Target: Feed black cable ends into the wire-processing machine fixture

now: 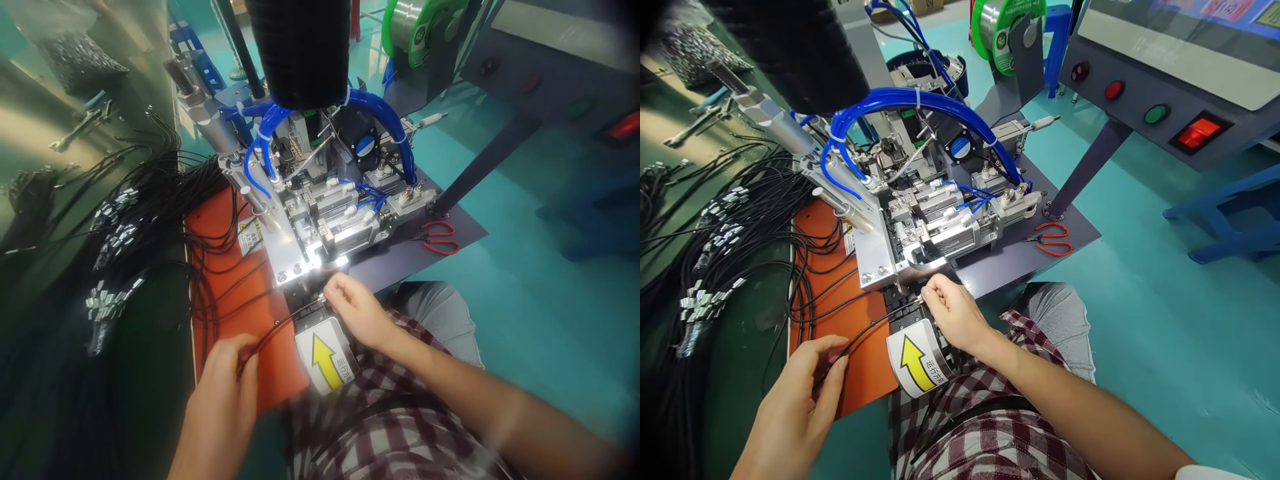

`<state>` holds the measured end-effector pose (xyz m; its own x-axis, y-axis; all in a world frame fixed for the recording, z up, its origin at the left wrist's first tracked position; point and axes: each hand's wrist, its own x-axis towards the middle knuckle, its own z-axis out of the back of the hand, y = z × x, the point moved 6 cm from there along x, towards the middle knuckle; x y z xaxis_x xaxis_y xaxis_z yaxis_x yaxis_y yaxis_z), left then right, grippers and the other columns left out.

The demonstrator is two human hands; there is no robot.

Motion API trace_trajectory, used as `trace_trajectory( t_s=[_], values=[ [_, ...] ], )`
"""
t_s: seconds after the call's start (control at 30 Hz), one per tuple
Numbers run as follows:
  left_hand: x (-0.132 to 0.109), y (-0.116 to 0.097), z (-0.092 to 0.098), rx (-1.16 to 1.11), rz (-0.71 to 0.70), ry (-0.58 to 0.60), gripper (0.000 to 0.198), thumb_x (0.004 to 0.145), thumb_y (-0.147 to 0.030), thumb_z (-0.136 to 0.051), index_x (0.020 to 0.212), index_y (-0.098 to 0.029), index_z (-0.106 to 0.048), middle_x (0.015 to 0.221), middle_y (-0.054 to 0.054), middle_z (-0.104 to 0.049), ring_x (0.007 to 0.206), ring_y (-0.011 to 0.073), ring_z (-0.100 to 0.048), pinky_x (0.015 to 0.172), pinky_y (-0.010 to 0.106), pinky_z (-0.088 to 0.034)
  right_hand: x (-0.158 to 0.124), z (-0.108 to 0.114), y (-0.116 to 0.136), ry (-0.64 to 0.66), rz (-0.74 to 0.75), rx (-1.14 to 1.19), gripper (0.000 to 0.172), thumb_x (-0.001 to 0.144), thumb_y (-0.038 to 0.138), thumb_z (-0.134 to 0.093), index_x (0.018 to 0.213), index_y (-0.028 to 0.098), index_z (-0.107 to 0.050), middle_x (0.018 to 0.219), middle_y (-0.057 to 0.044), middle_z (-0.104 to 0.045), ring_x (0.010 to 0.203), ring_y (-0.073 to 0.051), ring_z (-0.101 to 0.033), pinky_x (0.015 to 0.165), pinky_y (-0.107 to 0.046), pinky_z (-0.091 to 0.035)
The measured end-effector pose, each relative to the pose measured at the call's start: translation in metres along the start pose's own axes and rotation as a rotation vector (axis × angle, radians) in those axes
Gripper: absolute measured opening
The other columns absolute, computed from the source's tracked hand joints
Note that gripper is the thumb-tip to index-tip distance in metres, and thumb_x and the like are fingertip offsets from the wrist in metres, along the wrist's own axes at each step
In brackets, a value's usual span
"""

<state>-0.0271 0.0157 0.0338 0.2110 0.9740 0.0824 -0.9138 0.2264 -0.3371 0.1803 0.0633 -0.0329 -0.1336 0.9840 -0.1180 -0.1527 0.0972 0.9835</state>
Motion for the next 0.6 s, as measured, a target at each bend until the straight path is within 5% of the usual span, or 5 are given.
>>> trace_trajectory(
  t_s=[0.17,0.27,0.37,0.6],
  values=[
    [0.004,0.002,0.013,0.060,-0.284,-0.161,0.014,0.094,-0.016,-0.047,0.103,-0.022,-0.056,0.096,0.004,-0.064,0.083,0.0160,-0.065,0.076,0.026,-0.053,-0.001,0.001,0.001,0.004,0.004,-0.009,0.025,0.096,0.033,-0.042,0.074,0.022,-0.041,0.061,0.007,-0.038,0.056,-0.012,-0.035,0.055,-0.026,-0.030],
    [0.011,0.010,0.010,0.031,-0.457,-0.070,0.023,0.094,-0.011,-0.044,0.109,-0.021,-0.057,0.099,0.003,-0.064,0.084,0.0132,-0.065,0.078,0.021,-0.051,0.000,0.002,0.003,0.002,0.000,-0.007,0.026,0.096,0.034,-0.042,0.073,0.022,-0.041,0.062,0.006,-0.039,0.057,-0.012,-0.036,0.057,-0.026,-0.031],
    [0.016,0.019,0.004,0.009,-0.454,0.007,0.025,0.095,-0.012,-0.039,0.106,-0.020,-0.060,0.101,0.005,-0.061,0.084,0.0132,-0.064,0.073,0.020,-0.050,0.001,0.001,0.003,0.000,-0.008,0.006,0.026,0.095,0.035,-0.043,0.073,0.022,-0.041,0.063,0.006,-0.039,0.057,-0.011,-0.036,0.058,-0.026,-0.032],
    [0.013,0.021,0.003,-0.074,-0.468,-0.096,0.019,0.092,-0.009,-0.048,0.103,-0.018,-0.062,0.096,0.003,-0.059,0.083,0.0114,-0.062,0.076,0.018,-0.048,-0.012,0.016,-0.018,-0.044,-0.117,0.050,0.031,0.096,0.042,-0.036,0.076,0.021,-0.045,0.060,0.006,-0.043,0.053,-0.011,-0.040,0.054,-0.025,-0.034]
  ],
)
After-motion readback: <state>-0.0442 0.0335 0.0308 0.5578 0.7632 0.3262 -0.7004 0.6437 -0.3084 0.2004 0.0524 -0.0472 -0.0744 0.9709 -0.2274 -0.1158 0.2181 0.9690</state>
